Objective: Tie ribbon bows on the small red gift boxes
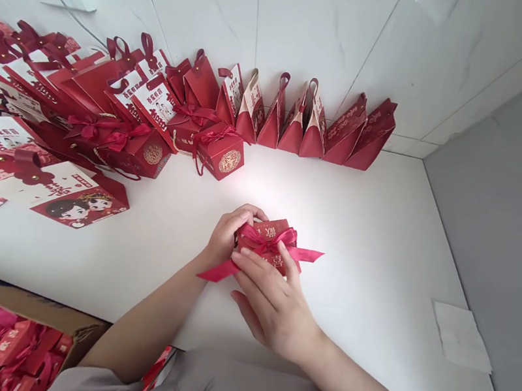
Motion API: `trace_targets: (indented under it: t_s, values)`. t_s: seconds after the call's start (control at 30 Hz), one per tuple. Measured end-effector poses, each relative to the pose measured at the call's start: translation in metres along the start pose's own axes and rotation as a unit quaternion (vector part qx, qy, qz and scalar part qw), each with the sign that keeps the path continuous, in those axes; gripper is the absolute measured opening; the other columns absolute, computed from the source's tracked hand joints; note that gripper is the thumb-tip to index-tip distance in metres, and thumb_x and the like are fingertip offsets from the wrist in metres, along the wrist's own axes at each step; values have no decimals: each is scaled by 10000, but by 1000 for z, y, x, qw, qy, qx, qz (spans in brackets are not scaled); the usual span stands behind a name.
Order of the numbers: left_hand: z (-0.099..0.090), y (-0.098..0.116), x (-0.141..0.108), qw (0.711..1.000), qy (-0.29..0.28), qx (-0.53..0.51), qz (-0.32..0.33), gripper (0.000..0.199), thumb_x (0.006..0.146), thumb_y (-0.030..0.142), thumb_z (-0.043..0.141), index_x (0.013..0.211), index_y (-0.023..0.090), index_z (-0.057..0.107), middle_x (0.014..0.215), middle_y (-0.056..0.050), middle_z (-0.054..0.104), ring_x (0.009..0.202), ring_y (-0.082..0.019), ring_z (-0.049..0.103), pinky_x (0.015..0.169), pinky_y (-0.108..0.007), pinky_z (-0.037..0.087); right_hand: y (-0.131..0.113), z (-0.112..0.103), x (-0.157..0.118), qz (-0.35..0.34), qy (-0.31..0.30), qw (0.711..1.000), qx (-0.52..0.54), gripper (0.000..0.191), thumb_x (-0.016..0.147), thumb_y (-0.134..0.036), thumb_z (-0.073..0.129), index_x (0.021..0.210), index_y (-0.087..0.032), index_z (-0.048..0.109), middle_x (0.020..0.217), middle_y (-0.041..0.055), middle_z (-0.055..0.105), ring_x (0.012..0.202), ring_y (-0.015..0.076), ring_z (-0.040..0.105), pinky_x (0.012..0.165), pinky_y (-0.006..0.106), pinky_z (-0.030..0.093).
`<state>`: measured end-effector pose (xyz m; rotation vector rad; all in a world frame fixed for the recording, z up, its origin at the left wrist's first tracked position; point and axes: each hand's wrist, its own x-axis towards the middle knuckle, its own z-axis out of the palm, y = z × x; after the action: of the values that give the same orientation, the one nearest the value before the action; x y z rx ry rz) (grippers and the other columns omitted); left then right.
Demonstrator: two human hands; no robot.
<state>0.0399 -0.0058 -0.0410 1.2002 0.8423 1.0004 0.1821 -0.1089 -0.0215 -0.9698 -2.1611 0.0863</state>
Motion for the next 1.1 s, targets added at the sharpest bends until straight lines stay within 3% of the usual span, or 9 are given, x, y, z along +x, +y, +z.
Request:
trace_targets:
  t_s: [0.1,0.23,0.37,0.5,0.63,0.73,0.83,0.97,1.1]
  values:
    - [5,-4,0,1000,21,1,23,433,957,340,415,559,172,448,964,-65,619,855,-191,572,814,-322,466,9,-8,-14,-14,57,995,77,253,900,-33,599,1124,-140,648,1143,74,746,1142,172,656,1193,463,313]
    - [11,-8,-1,996,67,8,55,393,947,284,435,574,173,482,895,-56,610,766,-170,539,746,-310,449,14,-10,-26,-7,70,986,150,322,868,33,572,1139,-129,638,1091,96,752,1075,183,681,1046,418,494]
    - [18,-9,-4,991,112,31,73,369,945,244,423,596,175,523,854,-51,603,726,-163,526,725,-308,448,13,-11,-26,1,86,970,227,447,816,93,555,1210,-119,580,1070,112,746,1043,182,690,979,398,550]
    - [19,-7,-4,986,128,68,87,350,943,241,425,622,178,549,811,-47,600,749,-174,554,725,-309,452,15,-10,-25,8,71,974,213,481,821,75,570,1246,-150,560,1055,86,750,983,179,696,916,378,566]
    - [13,6,-4,985,60,138,82,327,958,296,452,677,180,572,854,-51,609,817,-187,582,759,-321,451,15,-13,-26,14,33,980,194,410,871,-39,590,1251,-186,550,919,41,757,787,167,690,816,361,577]
    - [8,19,-6,973,3,221,70,309,902,345,588,652,185,497,920,-51,618,879,-195,593,812,-329,455,14,-26,-21,-18,-12,977,213,309,897,-156,607,1203,-183,570,792,20,740,646,166,647,696,336,577]
    - [5,29,-9,960,-36,274,47,346,802,349,721,674,192,440,1014,-51,619,958,-211,600,860,-341,459,23,-51,-7,-24,-20,972,232,258,887,-146,621,1139,-192,595,816,23,736,677,162,653,696,329,564]
    - [4,36,-11,953,-98,285,21,335,759,353,767,768,199,470,1097,-58,605,1013,-225,600,898,-365,461,59,-79,23,79,-85,972,206,204,947,-186,567,1140,-219,625,1128,79,691,1057,200,642,940,380,518]
    - [3,38,-13,950,-115,290,25,352,759,341,767,769,202,444,1169,-71,579,1103,-244,575,944,-389,450,100,-80,46,155,-188,926,289,176,989,-328,513,1037,-257,666,1364,67,564,1265,222,539,1035,410,459]
